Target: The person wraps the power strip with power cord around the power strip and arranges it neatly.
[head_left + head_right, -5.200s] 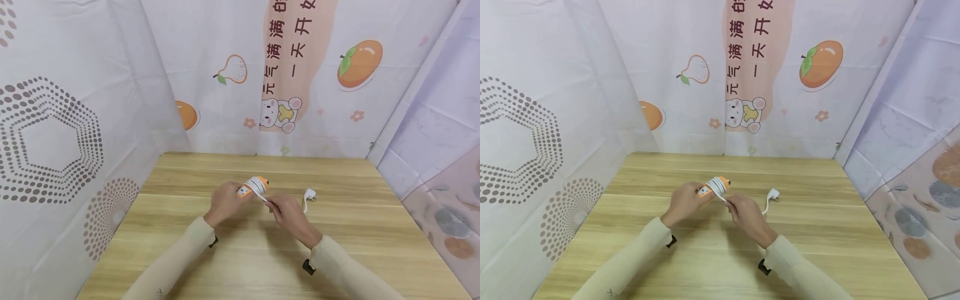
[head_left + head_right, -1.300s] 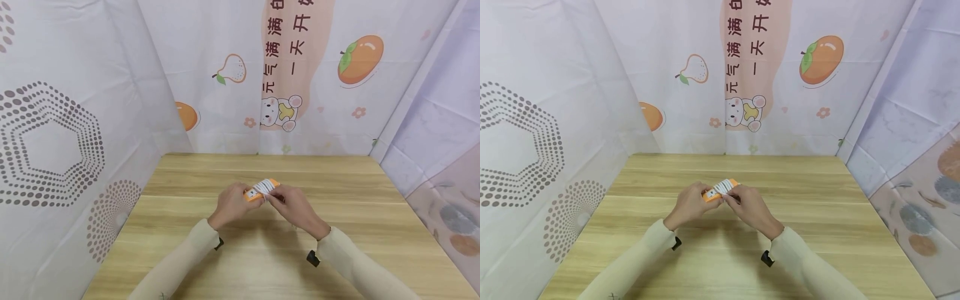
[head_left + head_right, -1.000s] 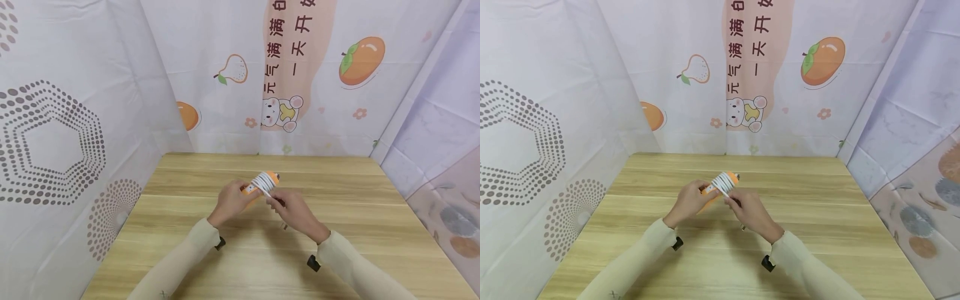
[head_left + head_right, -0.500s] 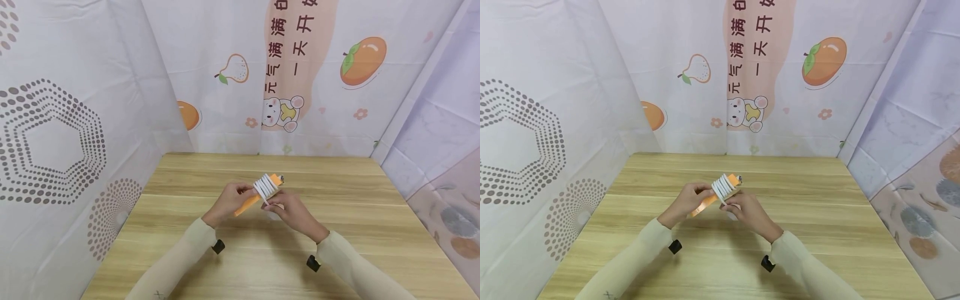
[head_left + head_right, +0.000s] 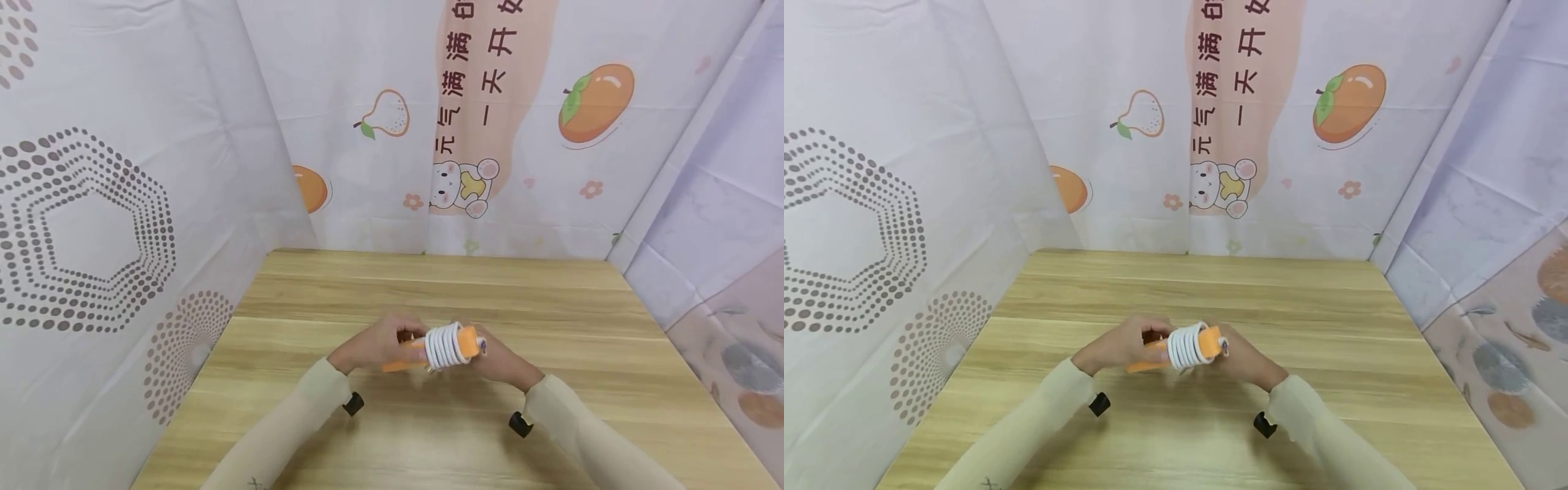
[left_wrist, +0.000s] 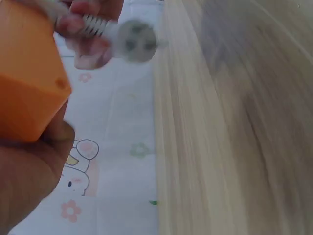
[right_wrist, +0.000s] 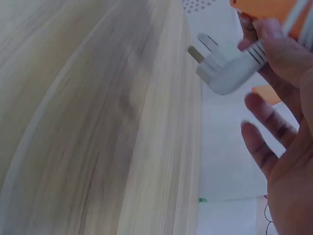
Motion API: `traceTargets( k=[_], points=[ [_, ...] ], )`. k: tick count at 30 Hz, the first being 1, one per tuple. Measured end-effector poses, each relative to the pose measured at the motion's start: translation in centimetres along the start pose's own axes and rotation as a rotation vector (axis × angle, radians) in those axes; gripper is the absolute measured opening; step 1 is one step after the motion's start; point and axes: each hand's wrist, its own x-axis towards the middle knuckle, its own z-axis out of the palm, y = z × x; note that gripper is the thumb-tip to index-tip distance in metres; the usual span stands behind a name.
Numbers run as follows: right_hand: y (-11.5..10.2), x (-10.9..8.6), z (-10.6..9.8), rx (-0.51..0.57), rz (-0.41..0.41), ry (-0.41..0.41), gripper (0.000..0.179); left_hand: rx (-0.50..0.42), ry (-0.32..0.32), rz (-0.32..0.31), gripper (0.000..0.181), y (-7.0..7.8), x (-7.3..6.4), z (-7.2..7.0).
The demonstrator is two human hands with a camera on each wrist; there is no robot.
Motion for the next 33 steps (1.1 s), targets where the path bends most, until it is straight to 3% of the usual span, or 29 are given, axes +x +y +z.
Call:
traceTargets(
  k=[3,7,9,11,13,15,17,19,22,25,27,30,33],
  points=[
    [0.3,0.2,-0.2,-0.076,-0.084,-0.064,0.003,0.113,-0.094,0.053,0.042,-0.1,0.1,0.2],
    [0.9,0.6,-0.5,-0.298,-0.218,-0.150,0.006,0.311,-0.162,0.097,0.060,-0.1,0.3,0.7],
    [1.2,0.8,-0.6,-0.398,-0.292,-0.175,0.009,0.335,-0.172,0.113,0.052,0.0,0.4,1.0],
    [1.5,1.1,-0.7,-0.481,-0.357,-0.173,0.012,0.357,-0.168,0.144,0.032,-0.2,0.6,1.4],
    [1.8,1.5,-0.9,-0.529,-0.398,-0.157,0.014,0.420,-0.156,0.176,0.014,-0.3,0.7,1.9],
    [1.9,2.0,-1.1,-0.548,-0.419,-0.139,0.013,0.502,-0.145,0.179,0.010,-0.5,0.8,2.3],
    [1.9,2.4,-1.2,-0.538,-0.408,-0.124,0.012,0.619,-0.156,0.155,0.019,-0.8,0.8,2.8],
    [2.1,2.6,-1.2,-0.543,-0.384,-0.115,0.010,0.634,-0.201,0.097,0.039,-0.9,0.6,3.4],
    [2.6,2.3,-1.0,-0.568,-0.323,-0.107,0.008,0.687,-0.296,0.047,0.067,-0.6,-0.2,4.8],
    [3.2,1.8,-0.8,-0.592,-0.255,-0.091,0.009,0.791,-0.401,0.040,0.082,0.3,-1.0,6.1],
    [3.3,1.7,-0.8,-0.589,-0.220,-0.071,0.011,0.869,-0.467,0.029,0.082,1.1,-1.5,6.8],
    [3.3,1.7,-0.9,-0.584,-0.200,-0.039,0.014,0.911,-0.536,-0.017,0.070,2.0,-2.2,7.7],
    [3.1,1.8,-1.1,-0.589,-0.190,-0.018,0.013,0.882,-0.508,-0.071,0.051,2.4,-2.7,8.8]
  ],
)
